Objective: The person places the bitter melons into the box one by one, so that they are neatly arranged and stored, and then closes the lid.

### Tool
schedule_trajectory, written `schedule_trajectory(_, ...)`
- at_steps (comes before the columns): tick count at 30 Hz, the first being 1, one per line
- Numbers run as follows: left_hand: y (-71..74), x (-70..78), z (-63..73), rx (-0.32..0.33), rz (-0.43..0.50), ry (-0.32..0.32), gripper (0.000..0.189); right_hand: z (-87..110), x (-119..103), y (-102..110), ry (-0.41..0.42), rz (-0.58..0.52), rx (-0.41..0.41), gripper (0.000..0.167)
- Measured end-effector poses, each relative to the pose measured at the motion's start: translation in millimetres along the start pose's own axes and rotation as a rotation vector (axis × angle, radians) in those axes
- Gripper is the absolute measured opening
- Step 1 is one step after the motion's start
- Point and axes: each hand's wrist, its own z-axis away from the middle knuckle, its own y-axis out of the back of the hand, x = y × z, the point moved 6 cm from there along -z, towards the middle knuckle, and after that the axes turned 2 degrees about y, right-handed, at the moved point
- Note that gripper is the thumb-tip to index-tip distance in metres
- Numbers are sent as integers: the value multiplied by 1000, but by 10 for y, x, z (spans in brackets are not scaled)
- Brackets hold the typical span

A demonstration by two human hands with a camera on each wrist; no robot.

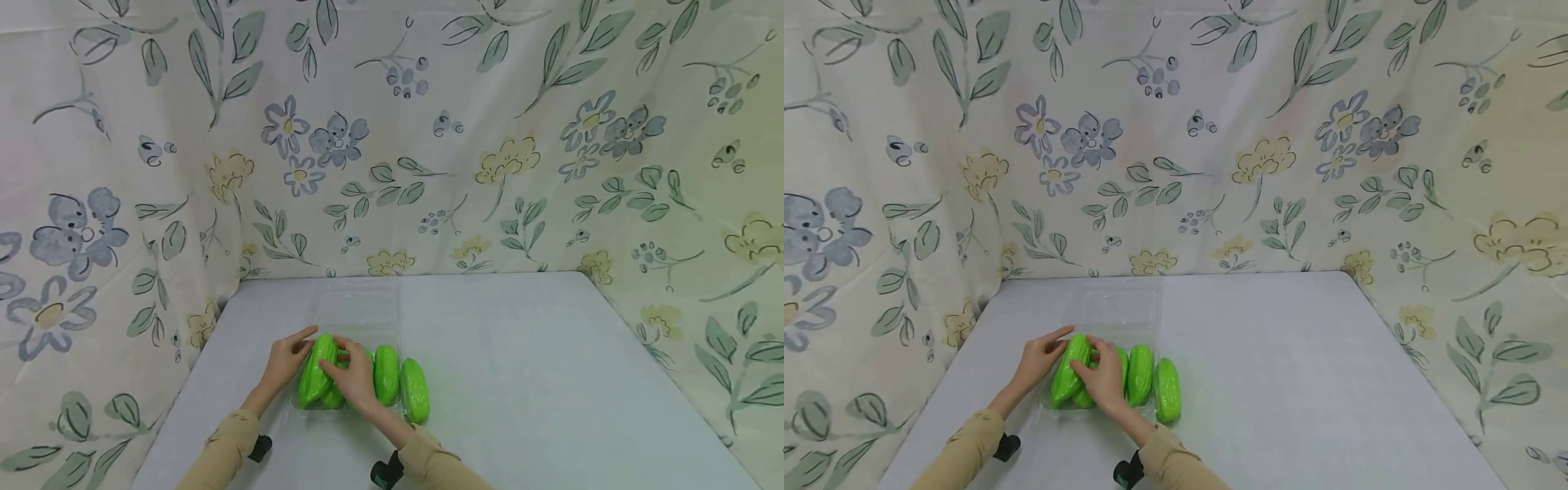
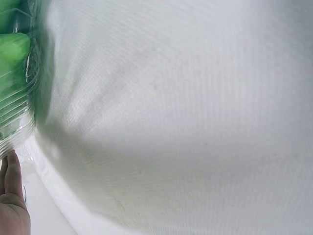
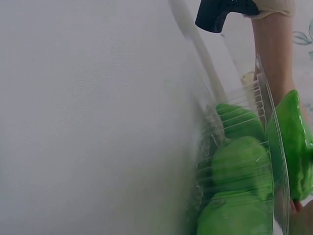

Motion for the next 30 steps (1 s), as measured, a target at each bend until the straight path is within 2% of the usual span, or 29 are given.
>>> schedule_trajectory(6, 6, 13, -9, 2, -10, 19, 33, 2, -7, 5, 5, 8, -4, 44)
schedule_trajectory(16, 14, 21, -15, 10, -14, 4, 33, 0, 21, -4, -1, 20, -5, 45)
schedule_trajectory(23, 6, 3, -17, 8, -22, 3, 33, 4, 39, -11, -22, 1, -1, 45)
schedule_trajectory(30, -7, -25, -5, 8, -34, 20, 33, 29, 64, -10, -50, -67, 12, 44)
